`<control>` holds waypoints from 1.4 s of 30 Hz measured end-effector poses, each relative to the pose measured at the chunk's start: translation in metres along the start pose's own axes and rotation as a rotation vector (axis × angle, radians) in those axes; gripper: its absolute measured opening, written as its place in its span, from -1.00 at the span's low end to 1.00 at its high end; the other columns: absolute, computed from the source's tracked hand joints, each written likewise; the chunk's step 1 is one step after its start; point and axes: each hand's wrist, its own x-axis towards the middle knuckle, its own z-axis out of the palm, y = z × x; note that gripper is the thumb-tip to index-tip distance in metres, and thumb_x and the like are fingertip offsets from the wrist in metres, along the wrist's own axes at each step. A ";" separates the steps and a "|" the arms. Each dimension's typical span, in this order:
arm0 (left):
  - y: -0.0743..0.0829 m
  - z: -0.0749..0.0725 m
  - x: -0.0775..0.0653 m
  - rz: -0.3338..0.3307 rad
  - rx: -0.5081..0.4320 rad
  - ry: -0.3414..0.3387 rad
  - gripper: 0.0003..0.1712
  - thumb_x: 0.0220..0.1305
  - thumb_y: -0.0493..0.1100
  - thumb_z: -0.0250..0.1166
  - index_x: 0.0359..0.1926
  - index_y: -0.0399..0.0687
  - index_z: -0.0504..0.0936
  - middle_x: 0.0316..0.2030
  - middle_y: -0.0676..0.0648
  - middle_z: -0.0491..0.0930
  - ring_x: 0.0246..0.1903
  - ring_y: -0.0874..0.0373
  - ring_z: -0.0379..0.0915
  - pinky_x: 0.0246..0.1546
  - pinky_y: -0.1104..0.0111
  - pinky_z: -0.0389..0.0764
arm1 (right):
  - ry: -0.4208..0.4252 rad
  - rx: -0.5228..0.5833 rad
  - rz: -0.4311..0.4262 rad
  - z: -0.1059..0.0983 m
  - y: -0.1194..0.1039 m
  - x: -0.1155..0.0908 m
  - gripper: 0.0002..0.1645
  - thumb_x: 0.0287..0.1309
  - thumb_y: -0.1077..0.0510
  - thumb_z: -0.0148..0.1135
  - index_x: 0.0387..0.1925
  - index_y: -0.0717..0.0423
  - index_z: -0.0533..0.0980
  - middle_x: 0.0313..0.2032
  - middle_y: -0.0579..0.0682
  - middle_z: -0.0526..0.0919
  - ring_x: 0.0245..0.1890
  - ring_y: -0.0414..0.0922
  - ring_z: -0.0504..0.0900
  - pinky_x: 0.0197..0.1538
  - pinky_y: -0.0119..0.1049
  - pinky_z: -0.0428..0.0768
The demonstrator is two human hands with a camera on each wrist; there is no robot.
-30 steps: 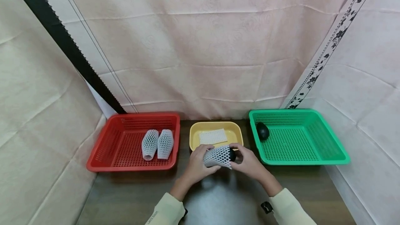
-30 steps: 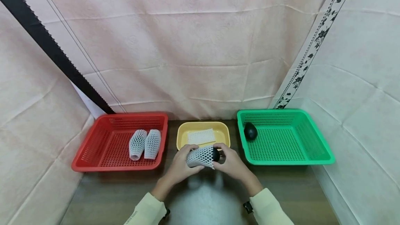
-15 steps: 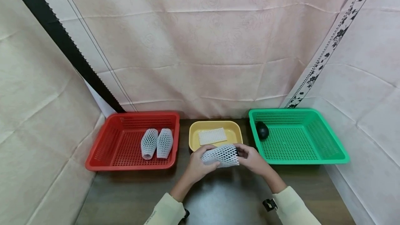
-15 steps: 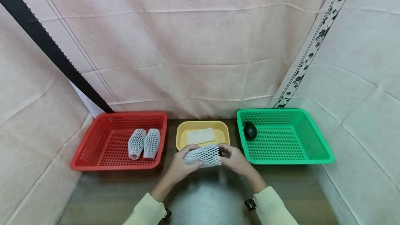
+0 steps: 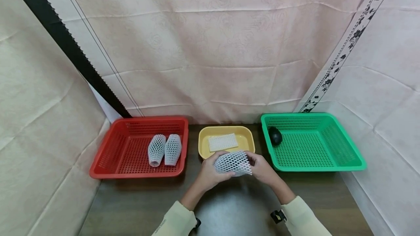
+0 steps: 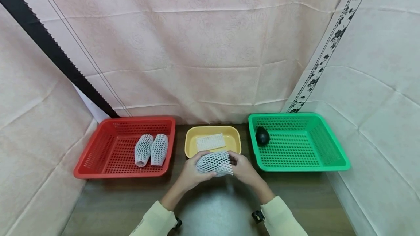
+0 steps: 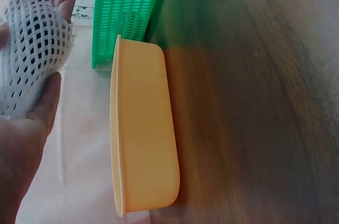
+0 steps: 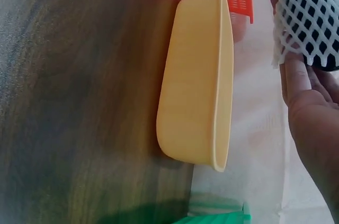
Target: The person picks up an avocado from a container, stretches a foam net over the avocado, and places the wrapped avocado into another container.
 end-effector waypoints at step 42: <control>0.020 -0.002 0.006 0.118 0.729 -0.116 0.03 0.01 0.29 0.56 0.42 0.00 0.37 0.17 -0.03 0.59 0.04 0.09 0.54 0.12 0.11 0.62 | 0.110 -0.117 0.097 0.016 0.002 0.002 -0.55 0.24 0.13 0.45 0.12 0.17 0.57 -0.05 0.08 0.72 -0.15 -0.13 0.63 -0.08 -0.34 0.64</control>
